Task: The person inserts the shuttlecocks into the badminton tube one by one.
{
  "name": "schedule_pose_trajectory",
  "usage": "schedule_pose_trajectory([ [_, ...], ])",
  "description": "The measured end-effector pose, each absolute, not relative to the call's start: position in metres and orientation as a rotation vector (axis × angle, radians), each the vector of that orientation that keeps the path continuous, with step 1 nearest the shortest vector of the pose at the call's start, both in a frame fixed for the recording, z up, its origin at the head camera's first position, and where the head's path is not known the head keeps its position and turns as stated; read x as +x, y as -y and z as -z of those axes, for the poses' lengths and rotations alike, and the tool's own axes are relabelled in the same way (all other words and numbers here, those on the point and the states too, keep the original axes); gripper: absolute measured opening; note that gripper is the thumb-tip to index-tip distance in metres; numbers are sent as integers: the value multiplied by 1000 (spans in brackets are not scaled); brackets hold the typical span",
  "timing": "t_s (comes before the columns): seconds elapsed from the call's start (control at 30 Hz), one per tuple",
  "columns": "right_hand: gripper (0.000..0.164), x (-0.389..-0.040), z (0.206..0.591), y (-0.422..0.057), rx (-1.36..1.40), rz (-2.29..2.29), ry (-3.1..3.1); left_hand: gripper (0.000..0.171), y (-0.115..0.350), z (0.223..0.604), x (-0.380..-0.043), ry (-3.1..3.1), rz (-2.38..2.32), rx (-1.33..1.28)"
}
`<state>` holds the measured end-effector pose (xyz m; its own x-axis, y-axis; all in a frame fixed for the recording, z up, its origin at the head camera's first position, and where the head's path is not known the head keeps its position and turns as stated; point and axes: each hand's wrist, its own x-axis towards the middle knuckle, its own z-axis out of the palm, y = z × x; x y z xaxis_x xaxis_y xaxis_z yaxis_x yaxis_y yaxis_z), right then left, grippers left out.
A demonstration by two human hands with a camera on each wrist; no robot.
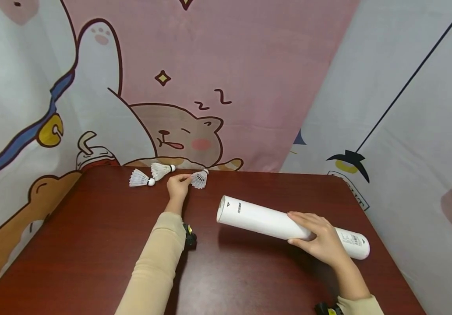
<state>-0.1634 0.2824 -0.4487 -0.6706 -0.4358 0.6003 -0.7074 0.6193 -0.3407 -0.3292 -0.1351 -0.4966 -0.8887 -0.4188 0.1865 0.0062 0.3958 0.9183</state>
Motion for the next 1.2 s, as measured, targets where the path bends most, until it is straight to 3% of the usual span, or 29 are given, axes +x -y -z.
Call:
schedule_pose_trajectory([
  [0.77, 72, -162, 448, -280, 871, -765, 2439, 15, 150, 504, -277, 1946, 1893, 238],
  [1.2, 72, -161, 447, -281, 843, -756, 2470, 11, 152, 480, -252, 1954, 1940, -109],
])
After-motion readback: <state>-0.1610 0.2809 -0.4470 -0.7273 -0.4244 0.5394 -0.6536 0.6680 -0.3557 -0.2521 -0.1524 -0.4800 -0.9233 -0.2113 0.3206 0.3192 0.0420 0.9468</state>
